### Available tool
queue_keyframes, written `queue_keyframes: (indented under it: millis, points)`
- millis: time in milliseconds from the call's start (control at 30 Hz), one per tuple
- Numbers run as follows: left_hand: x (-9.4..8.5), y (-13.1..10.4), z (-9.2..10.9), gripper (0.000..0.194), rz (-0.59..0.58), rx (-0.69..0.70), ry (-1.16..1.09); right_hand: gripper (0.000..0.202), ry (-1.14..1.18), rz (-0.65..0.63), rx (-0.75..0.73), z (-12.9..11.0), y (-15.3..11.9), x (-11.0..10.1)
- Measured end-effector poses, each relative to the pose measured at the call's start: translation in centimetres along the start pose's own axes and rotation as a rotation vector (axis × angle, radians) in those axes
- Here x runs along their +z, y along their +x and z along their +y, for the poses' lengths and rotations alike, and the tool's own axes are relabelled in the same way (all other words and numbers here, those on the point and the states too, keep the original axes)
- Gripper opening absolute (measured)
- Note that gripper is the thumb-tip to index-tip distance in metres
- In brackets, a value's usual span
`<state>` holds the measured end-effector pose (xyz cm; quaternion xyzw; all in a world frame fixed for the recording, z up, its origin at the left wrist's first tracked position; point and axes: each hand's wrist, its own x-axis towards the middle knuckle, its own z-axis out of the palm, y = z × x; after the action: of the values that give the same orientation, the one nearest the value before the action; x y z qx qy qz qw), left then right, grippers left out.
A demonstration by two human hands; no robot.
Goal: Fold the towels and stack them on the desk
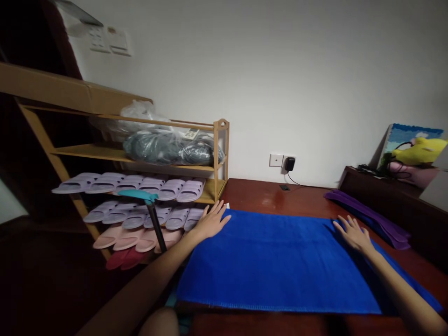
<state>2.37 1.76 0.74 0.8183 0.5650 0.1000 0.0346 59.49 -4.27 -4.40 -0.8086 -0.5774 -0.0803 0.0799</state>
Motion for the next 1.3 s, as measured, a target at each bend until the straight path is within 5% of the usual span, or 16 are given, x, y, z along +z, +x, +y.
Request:
queue_keyframes:
  millis: [167, 333, 500, 667, 900, 1000, 1100, 1300]
  points:
    - [1.0, -0.9, 0.0, 0.079, -0.108, -0.012, -0.040, 0.074, 0.099, -0.210, -0.103, -2.2, -4.2, -0.5]
    - [0.5, -0.5, 0.2, 0.082, -0.163, -0.028, -0.008, 0.076, 0.066, -0.193, -0.136, -2.2, -5.9, -1.5]
    - [0.4, -0.9, 5.0, 0.068, -0.073, 0.103, 0.034, 0.071, 0.123, -0.189, -0.164, -4.4, -5.7, -2.8]
    - [2.2, -2.3, 10.0, 0.080, -0.152, 0.335, -0.047, 0.073, 0.126, -0.202, -0.186, -6.5, -5.1, -2.1]
    - [1.5, -2.9, 10.6, 0.086, -0.180, 0.378, -0.029, 0.078, 0.119, -0.146, -0.197, -7.4, -6.1, -2.8]
    - [1.2, -3.7, 11.6, 0.072, -0.128, 0.521, -0.064, 0.070, 0.179, -0.130, -0.365, -8.9, -8.5, -4.0]
    - [1.3, -4.6, 12.6, 0.067, -0.196, 0.649, -0.091, 0.065, 0.195, -0.220, -0.576, -10.1, -11.0, -5.0]
    - [1.5, -5.1, 12.8, 0.072, -0.219, 0.669, -0.088, 0.066, 0.195, -0.245, -0.607, -10.4, -13.1, -6.0]
